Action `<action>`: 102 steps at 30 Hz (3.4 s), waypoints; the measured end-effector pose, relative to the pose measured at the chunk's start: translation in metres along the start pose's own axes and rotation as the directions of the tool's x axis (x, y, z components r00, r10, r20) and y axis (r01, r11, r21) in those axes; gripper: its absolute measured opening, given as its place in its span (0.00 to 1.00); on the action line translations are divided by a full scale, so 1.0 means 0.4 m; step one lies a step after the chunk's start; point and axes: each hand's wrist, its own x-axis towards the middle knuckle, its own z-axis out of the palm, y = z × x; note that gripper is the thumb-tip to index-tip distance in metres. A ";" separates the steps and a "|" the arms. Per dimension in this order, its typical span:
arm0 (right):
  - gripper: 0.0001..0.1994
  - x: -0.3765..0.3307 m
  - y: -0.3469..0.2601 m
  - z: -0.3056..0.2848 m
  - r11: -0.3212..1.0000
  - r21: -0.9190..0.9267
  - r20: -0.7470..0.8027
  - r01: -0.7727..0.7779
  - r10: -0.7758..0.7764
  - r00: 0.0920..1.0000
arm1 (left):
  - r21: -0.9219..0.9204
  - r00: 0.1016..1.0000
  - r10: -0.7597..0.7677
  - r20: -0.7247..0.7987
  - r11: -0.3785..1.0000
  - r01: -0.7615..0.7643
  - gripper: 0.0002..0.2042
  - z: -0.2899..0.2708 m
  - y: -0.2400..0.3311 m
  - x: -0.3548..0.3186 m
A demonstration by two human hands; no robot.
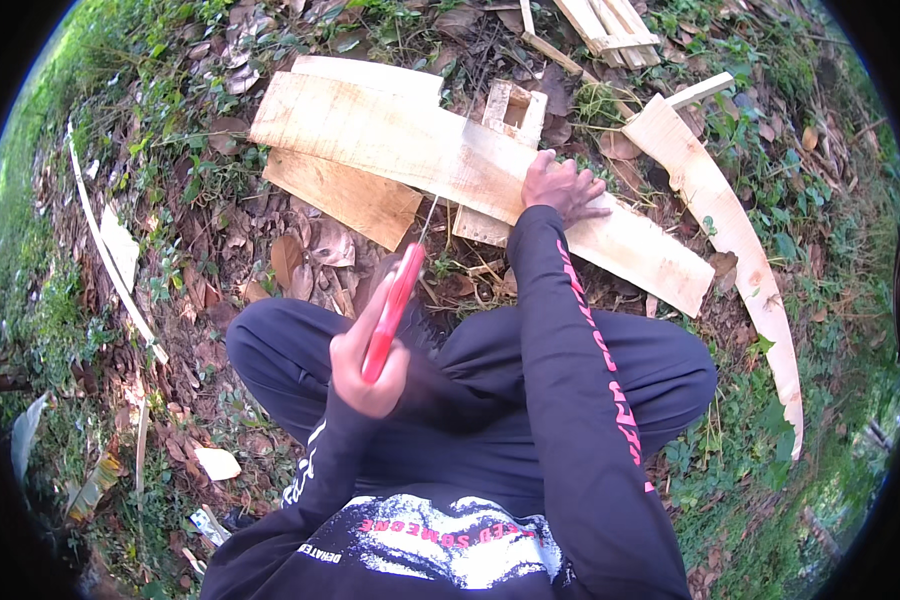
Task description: The person sits on the ground and uses a red hand saw to cut a wooden plank resting on a small wooden frame. The person repeatedly saws back and forth along the plank, adjusting the wood's position as needed.
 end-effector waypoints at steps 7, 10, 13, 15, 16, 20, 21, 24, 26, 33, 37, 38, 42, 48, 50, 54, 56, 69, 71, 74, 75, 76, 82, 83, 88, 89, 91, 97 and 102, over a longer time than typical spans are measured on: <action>0.25 -0.025 -0.012 -0.006 0.999 0.007 0.016 0.040 -0.040 0.999 | 0.070 0.992 0.123 -0.032 0.990 -0.121 0.32 0.092 -0.061 0.212; 0.25 0.002 0.010 0.016 1.000 -0.004 -0.032 0.011 -0.012 0.999 | -0.018 0.998 -0.049 0.025 0.999 0.050 0.32 0.082 -0.023 0.129; 0.25 0.003 0.016 0.011 1.000 -0.007 -0.035 -0.003 0.003 0.999 | 0.020 1.000 0.014 0.004 1.000 -0.014 0.33 0.022 0.005 -0.004; 0.25 0.001 0.013 0.020 1.000 -0.013 -0.074 0.013 -0.013 0.997 | 0.041 0.999 0.034 0.009 0.999 -0.035 0.33 0.012 0.014 -0.033; 0.25 0.004 0.020 0.024 1.000 0.011 -0.064 0.022 -0.021 0.998 | 0.050 0.998 -0.052 0.047 0.998 0.050 0.33 0.030 0.011 0.014; 0.26 -0.007 0.000 0.002 1.000 -0.001 0.068 0.015 -0.015 0.998 | 0.039 0.994 0.100 -0.035 0.994 -0.098 0.32 0.115 -0.048 0.194; 0.26 0.000 0.004 -0.001 1.000 -0.003 0.050 0.017 -0.016 0.999 | 0.040 0.996 0.085 -0.033 0.996 -0.083 0.32 0.108 -0.031 0.168; 0.26 0.005 0.011 -0.004 1.000 0.005 0.025 -0.004 0.004 1.000 | 0.025 0.997 -0.069 0.043 0.997 0.068 0.35 0.023 0.006 0.004; 0.26 0.012 0.008 -0.005 1.000 -0.001 0.002 0.000 0.000 1.000 | 0.014 0.999 -0.008 0.032 1.000 0.008 0.35 -0.010 0.015 -0.054; 0.27 -0.005 0.000 0.004 1.000 0.013 0.070 0.011 -0.012 0.998 | -0.059 1.000 0.026 -0.011 0.998 -0.027 0.32 0.081 -0.062 0.173; 0.26 0.018 0.023 0.022 1.000 0.009 -0.039 -0.016 0.016 0.999 | -0.022 0.999 -0.029 0.033 0.999 0.030 0.35 0.017 0.008 -0.040; 0.25 0.007 0.012 0.011 1.000 -0.003 0.004 -0.003 0.003 1.000 | -0.023 0.999 -0.019 0.030 1.000 0.020 0.35 0.000 0.004 -0.067; 0.25 -0.006 0.007 0.011 0.999 0.012 -0.058 0.032 -0.032 0.998 | 0.019 0.997 0.072 0.007 0.997 -0.073 0.32 0.067 -0.054 0.105; 0.26 0.014 0.004 -0.012 1.000 0.008 0.031 -0.008 0.008 0.999 | -0.015 1.000 0.006 0.010 1.000 -0.006 0.34 0.060 -0.026 0.055; 0.26 0.009 0.014 0.008 1.000 -0.014 -0.003 0.019 -0.019 1.000 | 0.023 0.996 0.094 -0.005 0.995 -0.094 0.36 0.026 -0.044 -0.026; 0.25 0.006 0.015 0.023 1.000 0.007 -0.037 0.022 -0.022 0.999 | 0.012 0.994 -0.100 0.049 0.995 0.100 0.31 0.088 -0.054 0.145; 0.25 -0.017 0.001 0.013 0.999 0.019 0.000 0.034 -0.034 0.999 | 0.083 0.993 0.112 -0.021 0.990 -0.110 0.31 0.133 -0.087 0.251; 0.25 0.013 -0.004 0.004 1.000 0.017 -0.012 -0.014 0.014 1.000 | 0.072 0.997 0.073 -0.025 0.995 -0.071 0.35 0.105 -0.039 0.039; 0.26 0.014 0.004 0.005 1.000 0.016 0.005 -0.014 0.014 1.000 | 0.039 0.998 0.034 -0.043 0.999 -0.033 0.33 0.071 -0.058 0.034; 0.26 0.026 -0.006 0.006 1.000 0.011 0.022 -0.020 0.020 1.000 | 0.072 1.000 -0.010 0.006 0.997 0.009 0.34 0.027 -0.025 -0.027; 0.26 0.025 -0.003 0.007 1.000 0.001 0.033 -0.017 0.017 0.999 | 0.086 0.998 -0.047 0.036 0.995 0.044 0.34 0.011 -0.015 -0.041; 0.26 0.024 -0.002 0.012 1.000 0.000 0.009 -0.017 0.017 1.000 | 0.047 1.000 -0.022 0.020 0.999 0.021 0.34 0.005 -0.019 -0.041; 0.26 -0.006 -0.007 0.011 1.000 0.006 0.026 0.021 -0.021 0.999 | 0.034 0.995 0.094 -0.038 0.995 -0.093 0.31 0.119 -0.092 0.240; 0.26 0.001 -0.008 0.011 1.000 0.014 0.029 0.016 -0.017 0.999 | 0.058 0.994 0.109 -0.034 0.993 -0.107 0.31 0.127 -0.072 0.265; 0.26 0.022 0.011 0.018 1.000 -0.005 0.004 0.007 -0.007 1.000 | -0.007 0.996 0.083 -0.020 0.997 -0.083 0.35 0.052 -0.088 0.079; 0.26 0.016 0.010 0.019 1.000 -0.007 -0.006 -0.006 0.006 1.000 | 0.002 0.994 0.112 -0.016 0.994 -0.112 0.35 0.037 -0.084 0.059; 0.26 0.011 0.008 0.015 0.999 -0.020 -0.030 0.025 -0.025 0.999 | -0.032 0.997 0.074 -0.011 0.997 -0.075 0.33 0.049 -0.075 0.080; 0.25 0.008 -0.007 0.006 1.000 0.025 0.032 0.018 -0.019 0.999 | -0.033 0.986 0.133 -0.097 0.990 -0.137 0.29 0.132 -0.110 0.262; 0.26 0.017 0.005 0.006 1.000 -0.005 0.014 -0.003 0.003 1.000 | -0.058 0.999 -0.021 0.036 0.998 0.023 0.34 0.019 -0.042 0.040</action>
